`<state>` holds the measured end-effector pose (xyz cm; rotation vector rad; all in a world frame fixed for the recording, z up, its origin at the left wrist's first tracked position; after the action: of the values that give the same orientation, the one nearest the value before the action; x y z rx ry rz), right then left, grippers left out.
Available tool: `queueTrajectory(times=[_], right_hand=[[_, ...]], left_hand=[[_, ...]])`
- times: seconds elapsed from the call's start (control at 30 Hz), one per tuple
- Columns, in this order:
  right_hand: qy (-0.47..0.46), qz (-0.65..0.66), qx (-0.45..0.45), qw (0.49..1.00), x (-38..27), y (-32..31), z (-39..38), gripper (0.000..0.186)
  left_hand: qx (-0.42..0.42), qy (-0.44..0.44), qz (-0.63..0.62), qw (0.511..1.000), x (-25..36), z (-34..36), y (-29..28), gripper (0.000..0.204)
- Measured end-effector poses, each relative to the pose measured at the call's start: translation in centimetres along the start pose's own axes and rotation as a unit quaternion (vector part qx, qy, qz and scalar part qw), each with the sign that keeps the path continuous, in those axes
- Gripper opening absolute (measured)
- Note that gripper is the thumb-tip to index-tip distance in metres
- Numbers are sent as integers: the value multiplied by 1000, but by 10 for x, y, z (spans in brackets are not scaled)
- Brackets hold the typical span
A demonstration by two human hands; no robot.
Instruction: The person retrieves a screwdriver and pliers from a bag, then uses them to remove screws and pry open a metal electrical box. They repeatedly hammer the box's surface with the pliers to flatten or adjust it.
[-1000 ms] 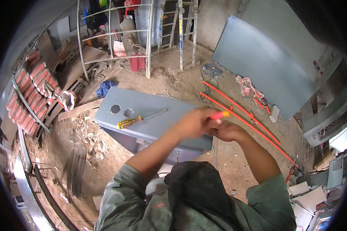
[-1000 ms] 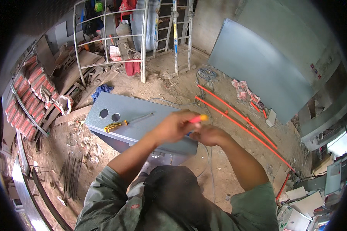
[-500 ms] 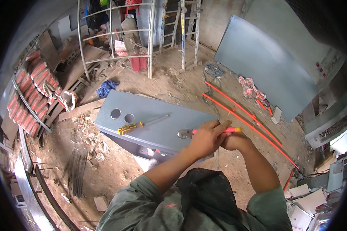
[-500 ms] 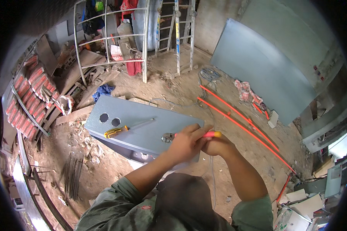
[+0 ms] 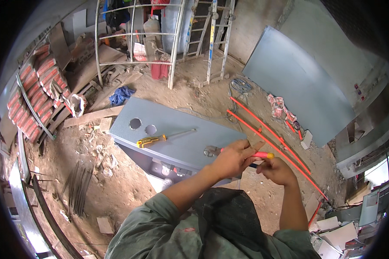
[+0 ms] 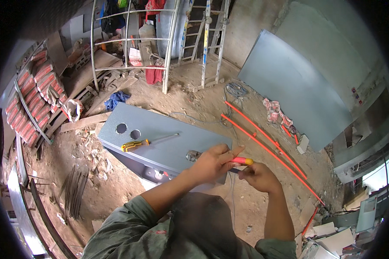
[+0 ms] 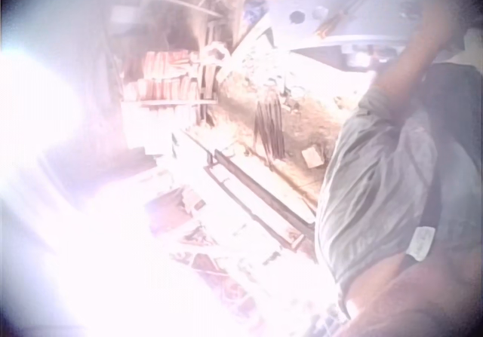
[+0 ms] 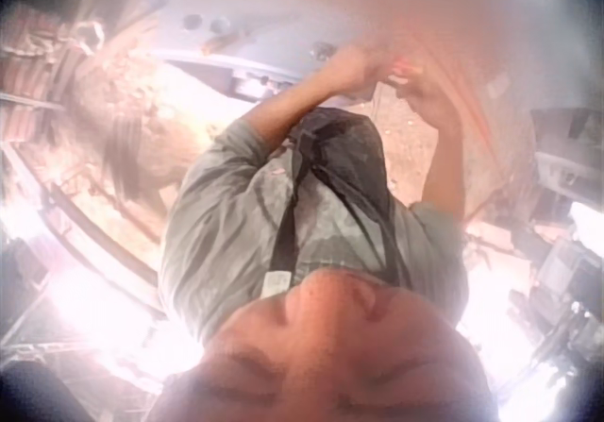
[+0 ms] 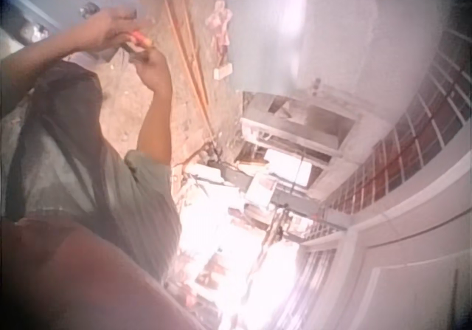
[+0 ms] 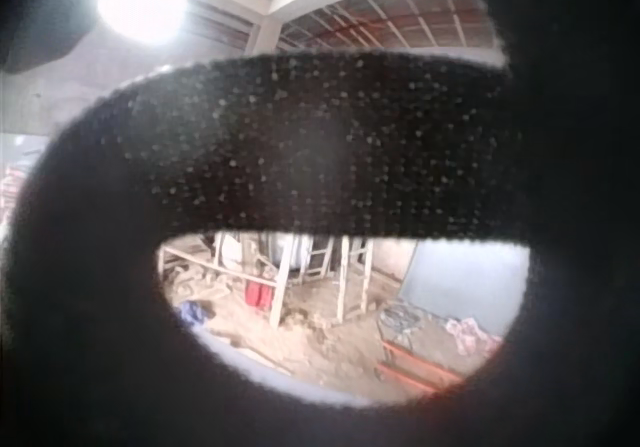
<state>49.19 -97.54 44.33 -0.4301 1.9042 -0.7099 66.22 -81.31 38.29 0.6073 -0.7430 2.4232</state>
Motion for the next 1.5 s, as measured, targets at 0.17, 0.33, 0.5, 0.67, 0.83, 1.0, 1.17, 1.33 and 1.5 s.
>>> queueTrajectory(times=[0.17, 0.33, 0.5, 0.67, 0.83, 1.0, 1.17, 1.33, 1.5], right_hand=[[-26, 167, 35, 985, -5, 4, 5, 44], [1, 345, -34, 938, -27, -11, -21, 46], [-90, -19, 84, 992, -49, -2, -17, 54], [-28, 67, 115, 991, -40, 5, -27, 52], [40, -190, 22, 981, -80, -11, -7, 66], [47, -232, -138, 962, -99, -39, 10, 65], [107, -283, -233, 924, -94, -24, 38, 48], [34, -292, -190, 937, -60, -17, 32, 30], [76, -245, -176, 950, -36, -15, 30, 29]], left_hand=[[4, -35, 15, 999, 9, -3, 1, 57], [-180, -180, -9, 967, 4, 9, -20, 49], [-209, -185, -12, 960, 3, 12, -26, 42], [-230, -220, 11, 948, 3, 12, -14, 40], [-219, -209, 27, 953, -4, 8, -17, 38], [-212, -197, 47, 956, -4, 10, -9, 33], [-197, -174, 70, 962, -8, 5, -3, 26], [-224, -157, 85, 958, -11, 1, 8, 27], [-247, -157, 93, 952, -12, 2, 15, 29]])
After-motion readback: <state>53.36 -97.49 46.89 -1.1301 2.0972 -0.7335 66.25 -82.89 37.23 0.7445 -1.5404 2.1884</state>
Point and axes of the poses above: each hand's wrist, its own z-axis towards the middle knuckle, its own y-axis out of the palm, x = y × z, the point moved 1 cm from there along z, towards the middle knuckle, and after that the axes turned 3 degrees about -z, right-handed, at the moved point
